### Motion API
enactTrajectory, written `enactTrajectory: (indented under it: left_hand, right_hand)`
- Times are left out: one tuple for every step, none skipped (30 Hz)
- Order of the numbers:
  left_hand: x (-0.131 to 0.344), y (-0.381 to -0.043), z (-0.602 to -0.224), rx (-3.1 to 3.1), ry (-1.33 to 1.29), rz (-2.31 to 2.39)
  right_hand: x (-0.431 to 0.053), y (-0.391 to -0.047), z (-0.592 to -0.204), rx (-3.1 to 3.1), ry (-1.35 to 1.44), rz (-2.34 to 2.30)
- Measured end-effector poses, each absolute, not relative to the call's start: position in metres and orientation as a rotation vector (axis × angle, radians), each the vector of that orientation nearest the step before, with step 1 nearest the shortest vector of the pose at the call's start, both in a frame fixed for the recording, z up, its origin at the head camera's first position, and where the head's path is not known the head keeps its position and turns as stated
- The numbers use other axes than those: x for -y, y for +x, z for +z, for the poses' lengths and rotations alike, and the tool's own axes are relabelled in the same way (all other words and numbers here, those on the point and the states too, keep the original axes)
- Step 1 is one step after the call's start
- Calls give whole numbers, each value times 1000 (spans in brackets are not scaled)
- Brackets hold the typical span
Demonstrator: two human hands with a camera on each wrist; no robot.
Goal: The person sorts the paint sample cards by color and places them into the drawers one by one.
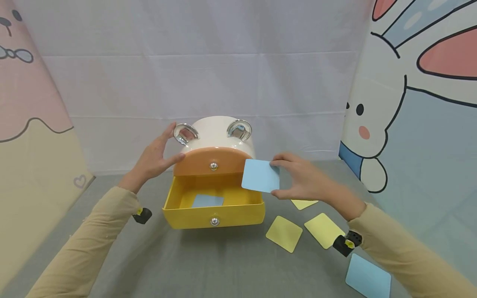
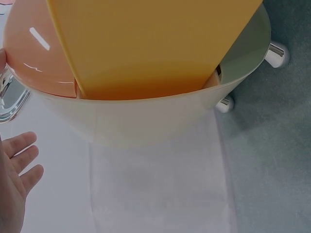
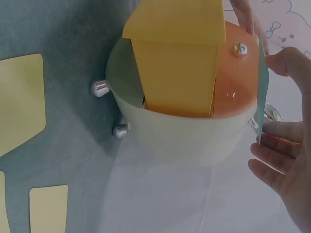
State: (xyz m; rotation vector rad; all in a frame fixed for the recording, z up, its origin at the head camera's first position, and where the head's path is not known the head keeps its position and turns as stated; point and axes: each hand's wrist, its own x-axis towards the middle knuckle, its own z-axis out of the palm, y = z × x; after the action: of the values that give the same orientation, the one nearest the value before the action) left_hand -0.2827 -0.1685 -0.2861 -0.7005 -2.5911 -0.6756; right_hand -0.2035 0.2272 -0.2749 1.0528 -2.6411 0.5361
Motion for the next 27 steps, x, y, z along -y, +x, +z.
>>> enactTrajectory:
  left_hand:
    - [169,-283,-286,2592,-697,-676]
    - [169,-283,-286,2593,-694,-673]
    - [169,-283,-287,2591,-693,-671]
    - [169,-283,-287,2588,-696,-669]
    - [169,-283,-287,2585,-697,-667]
    - [170,-283,-287,2581,-701,-664]
    - [170,-282,-288,2577,-705,-662]
    - [170,-283,-288,2573,-709,-659]
    - [170,-283,-288,2568,-713,-660]
    - [170,-283,-289,2564,-717,-658]
    - [170,-283,-289,2561,-720,-657]
    - [170,-283,-289,2558,-721,-658]
    - [170,-283,-289,2557,-722,-660]
    - [170,-283,-289,2555,-721,-661]
    - [170,-283,-289,2554,-722,-660]
    - [170,-283,-289,2552,-721,-659]
    - [170,-283,-289,2551,-720,-661]
    - [170,-283,-289,2550,-721,-662]
    - [169,-283,-289,2549,-722,-662]
    - [169,-283,-289,2548,-723,-663]
    - [169,-283,-289,2547,-724,-664]
    - [169,-283,-289,2546,-725,-665]
    - [169,-284,-289,2547,-725,-666]
    - [169,-284,-289,2546,-726,-667]
    - [169,-284,-289,2547,-726,-668]
    - [168,-283,-289,2547,-726,-671]
    - [168,-283,-289,2547,-726,-673]
  right_hand:
    - [-223,-205,-275,2638,1070,536]
    - [-219,-206,-274,2639,1087,539]
    - [-214,-207,-274,2638,1103,535]
    - [-210,-208,-274,2638,1121,536]
    - [-206,-210,-275,2639,1139,537]
    - [-202,-211,-275,2639,1155,532]
    - [-198,-213,-276,2639,1171,529]
    - [-194,-214,-277,2640,1184,528]
    - [-191,-216,-278,2638,1196,527]
    - [-188,-217,-280,2642,1203,527]
    - [-185,-219,-281,2642,1212,526]
    - [-183,-220,-283,2640,1220,528]
    - [-180,-221,-284,2631,1232,533]
    - [-178,-222,-286,2622,1245,536]
    - [-176,-223,-287,2613,1258,531]
    - [-173,-224,-289,2599,1276,530]
    - [-171,-225,-290,2582,1293,529]
    - [-169,-225,-291,2567,1305,530]
    - [-167,-225,-292,2555,1314,534]
    - [-166,-226,-293,2548,1319,538]
    - [-164,-226,-294,2540,1324,542]
    - [-163,-226,-294,2537,1324,553]
    - [-161,-226,-295,2538,1322,559]
    - [-160,-226,-296,2541,1320,566]
    - [-159,-226,-297,2544,1318,570]
    - [-158,-227,-297,2546,1319,576]
    - [-157,-227,-298,2549,1318,580]
